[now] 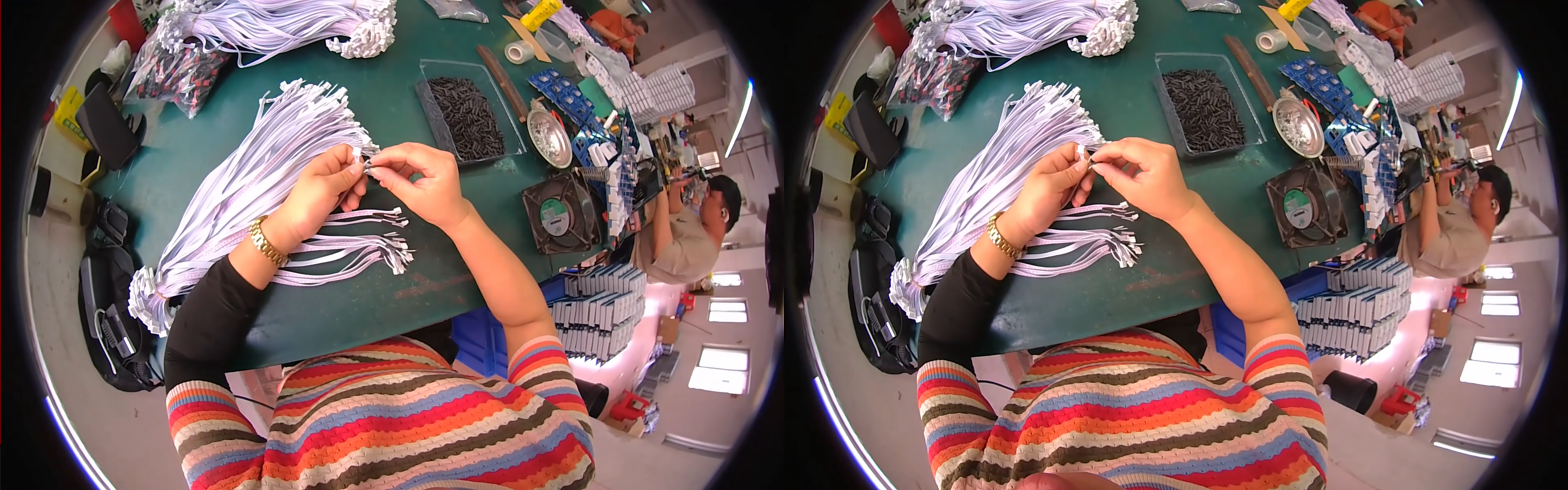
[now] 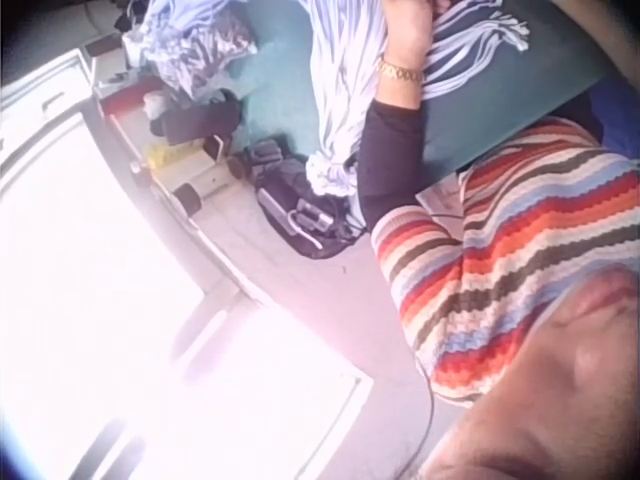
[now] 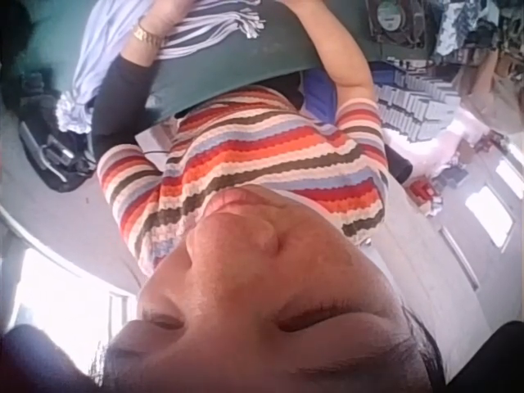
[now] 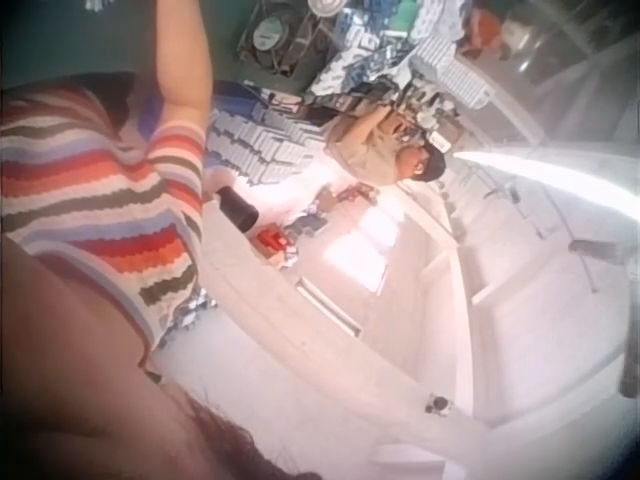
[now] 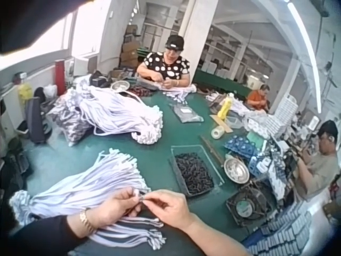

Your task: The person assembles small wiring harnesses by hand, inserting wire bundles into plastic connectors and attaching caps.

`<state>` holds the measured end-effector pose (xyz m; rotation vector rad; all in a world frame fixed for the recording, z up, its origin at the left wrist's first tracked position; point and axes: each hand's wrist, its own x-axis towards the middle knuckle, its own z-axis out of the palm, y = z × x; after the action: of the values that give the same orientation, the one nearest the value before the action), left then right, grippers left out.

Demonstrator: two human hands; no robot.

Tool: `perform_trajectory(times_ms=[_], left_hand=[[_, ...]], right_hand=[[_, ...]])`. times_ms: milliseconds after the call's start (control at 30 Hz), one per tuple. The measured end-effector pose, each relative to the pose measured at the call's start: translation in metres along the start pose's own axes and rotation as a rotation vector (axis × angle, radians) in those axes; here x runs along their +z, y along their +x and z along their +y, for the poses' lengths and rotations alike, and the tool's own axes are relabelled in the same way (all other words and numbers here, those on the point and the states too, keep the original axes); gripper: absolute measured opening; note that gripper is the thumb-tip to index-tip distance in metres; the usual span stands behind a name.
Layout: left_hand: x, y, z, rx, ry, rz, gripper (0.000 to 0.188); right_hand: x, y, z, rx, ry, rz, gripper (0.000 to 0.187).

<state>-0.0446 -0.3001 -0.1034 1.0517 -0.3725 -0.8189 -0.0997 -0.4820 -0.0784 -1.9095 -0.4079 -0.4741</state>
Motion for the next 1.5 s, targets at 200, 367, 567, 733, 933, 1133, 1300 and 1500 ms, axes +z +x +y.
perform_trajectory(times_ms=[200,367,567,733,933,1133,1300,1500], left_hand=[[-0.003,0.000,-0.001,-0.001,-0.022,0.005,0.007],[-0.004,0.000,0.000,-0.015,-0.005,0.047,0.008],[0.005,0.001,0.002,-0.007,0.092,0.059,0.010],[0.000,-0.001,0.001,0.009,0.127,0.066,0.011],[0.003,0.000,0.001,0.002,0.151,0.077,0.012],[0.004,-0.001,0.003,0.008,0.242,0.045,0.011],[0.003,-0.003,0.002,0.015,0.307,0.000,0.008],[0.009,-0.002,0.004,0.000,0.296,0.020,0.006]], right_hand=[[0.003,0.001,0.004,0.291,0.114,-0.047,0.013],[0.001,0.000,-0.002,0.228,0.074,-0.113,0.010],[-0.006,0.003,0.000,-0.056,-0.192,-0.139,0.010],[-0.004,0.003,-0.007,-0.149,-0.301,-0.153,0.007],[-0.005,0.000,-0.005,-0.081,-0.330,-0.070,0.008],[-0.008,0.002,-0.003,0.035,-0.138,-0.110,0.010],[-0.037,0.013,-0.002,-0.077,-0.198,0.178,0.005],[-0.093,0.015,0.033,0.359,-0.600,0.107,0.013]])
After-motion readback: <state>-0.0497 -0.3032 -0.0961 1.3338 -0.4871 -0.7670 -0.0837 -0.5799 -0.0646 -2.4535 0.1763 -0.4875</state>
